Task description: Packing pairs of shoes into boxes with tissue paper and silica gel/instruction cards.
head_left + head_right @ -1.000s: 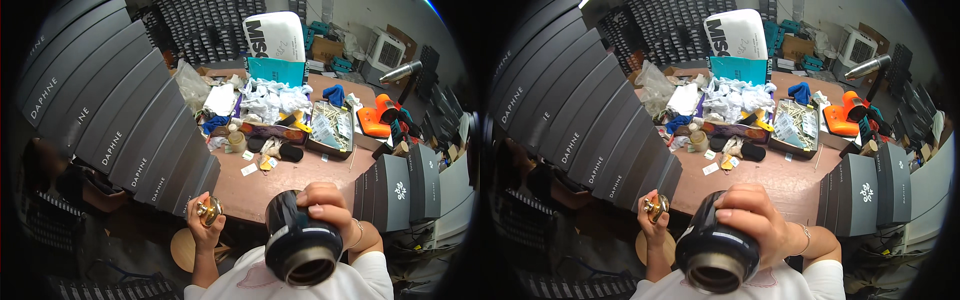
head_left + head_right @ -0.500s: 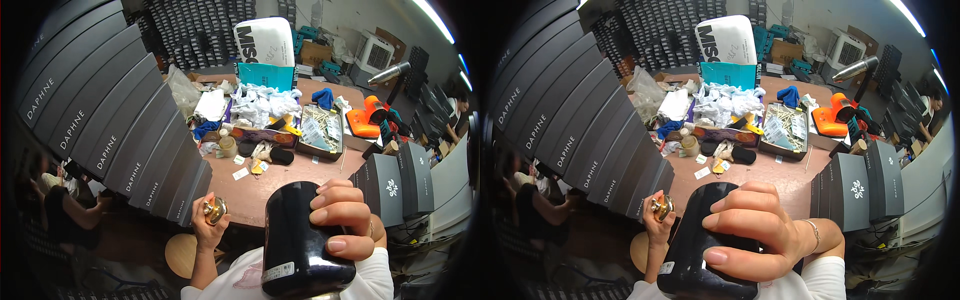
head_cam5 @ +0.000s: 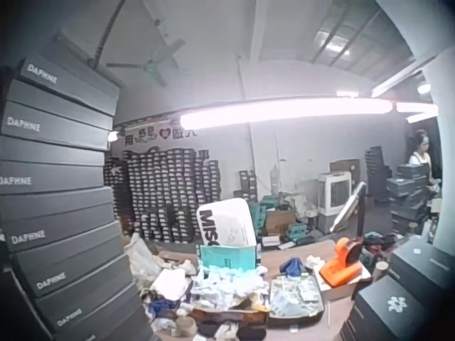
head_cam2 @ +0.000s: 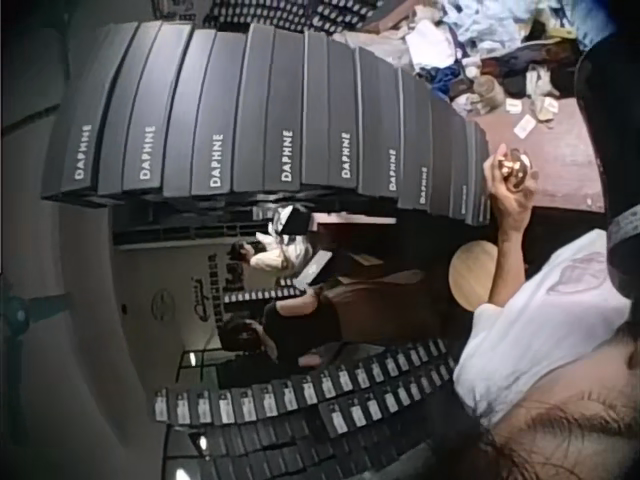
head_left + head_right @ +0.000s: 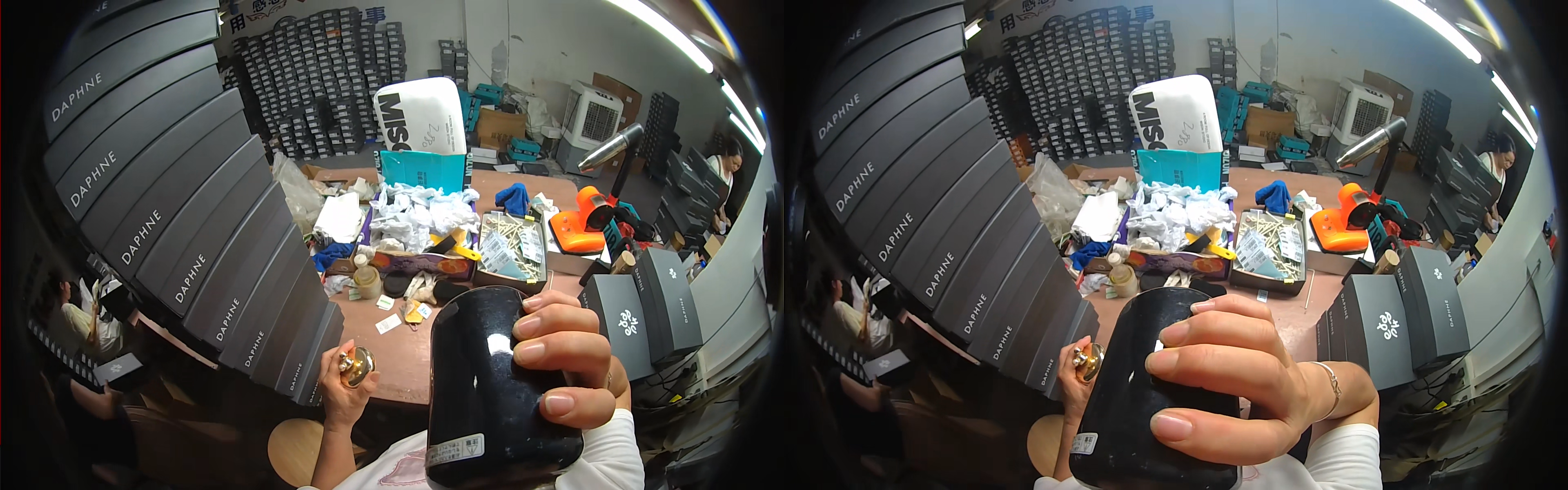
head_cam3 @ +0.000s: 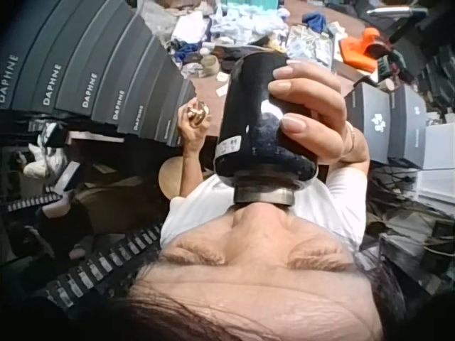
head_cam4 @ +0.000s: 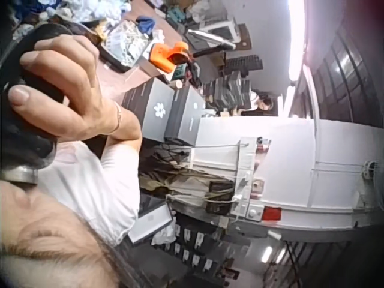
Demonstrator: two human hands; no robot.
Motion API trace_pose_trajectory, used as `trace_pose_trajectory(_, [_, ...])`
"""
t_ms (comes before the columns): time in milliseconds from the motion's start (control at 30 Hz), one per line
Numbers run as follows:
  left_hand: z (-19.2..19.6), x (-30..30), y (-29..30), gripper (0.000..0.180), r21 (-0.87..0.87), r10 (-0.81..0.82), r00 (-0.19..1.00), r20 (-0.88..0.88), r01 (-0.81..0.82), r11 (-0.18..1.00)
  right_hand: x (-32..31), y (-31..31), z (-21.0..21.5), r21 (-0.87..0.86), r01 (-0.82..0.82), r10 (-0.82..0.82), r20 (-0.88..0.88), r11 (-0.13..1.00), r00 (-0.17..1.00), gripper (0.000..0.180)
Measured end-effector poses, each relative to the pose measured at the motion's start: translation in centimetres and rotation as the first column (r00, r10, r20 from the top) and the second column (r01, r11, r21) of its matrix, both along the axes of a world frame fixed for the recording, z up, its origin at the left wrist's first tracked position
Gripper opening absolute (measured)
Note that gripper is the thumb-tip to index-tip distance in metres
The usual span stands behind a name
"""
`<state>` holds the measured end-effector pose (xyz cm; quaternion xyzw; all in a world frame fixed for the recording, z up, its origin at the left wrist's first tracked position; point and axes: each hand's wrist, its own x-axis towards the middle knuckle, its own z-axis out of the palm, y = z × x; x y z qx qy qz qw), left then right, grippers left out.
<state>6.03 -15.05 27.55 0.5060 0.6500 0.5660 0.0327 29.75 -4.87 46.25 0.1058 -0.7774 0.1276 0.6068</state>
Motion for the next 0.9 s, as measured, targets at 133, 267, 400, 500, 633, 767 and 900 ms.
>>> trace_pose_trajectory(133, [0.0, 0.0, 0.3, 0.066, 0.000, -0.001, 1.000, -0.011, 0.001, 1.000, 0.6, -0.2, 0.8, 0.025, 0.015, -0.016, 0.050, 1.000, 0.999, 0.039])
trace_pose_trajectory(267, [0.0, 0.1, 0.3, 0.065, -0.006, -0.015, 1.000, -0.004, 0.015, 1.000, 0.4, -0.5, 0.5, 0.001, 0.024, -0.024, 0.059, 1.000, 0.998, 0.039])
trace_pose_trajectory(400, [-0.3, 0.2, 0.2, 0.066, -0.009, -0.029, 0.999, 0.023, 0.029, 1.000, 0.2, -0.6, -0.1, -0.030, 0.037, -0.035, 0.054, 0.999, 0.998, 0.039])
trace_pose_trajectory(500, [-0.6, 0.1, 0.3, 0.066, -0.019, -0.044, 0.998, 0.037, 0.045, 0.999, 0.3, -0.6, -0.3, -0.046, 0.049, -0.046, 0.060, 0.998, 0.997, 0.039])
trace_pose_trajectory(633, [-0.7, 0.2, 0.1, 0.067, -0.038, -0.036, 0.999, 0.037, 0.037, 0.999, 0.3, -0.6, -0.4, -0.057, 0.066, -0.062, 0.068, 0.996, 0.996, 0.041])
trace_pose_trajectory(767, [-0.7, 0.2, 0.3, 0.067, -0.036, -0.035, 0.999, 0.008, 0.035, 0.999, 0.4, -1.2, -0.1, -0.116, 0.145, -0.131, 0.116, 0.983, 0.985, 0.033])
trace_pose_trajectory(900, [-0.9, 0.3, 0.4, 0.066, -0.042, -0.029, 0.999, 0.031, 0.030, 0.999, 0.4, -1.5, 0.1, -0.126, 0.169, -0.155, 0.114, 0.978, 0.981, 0.032])
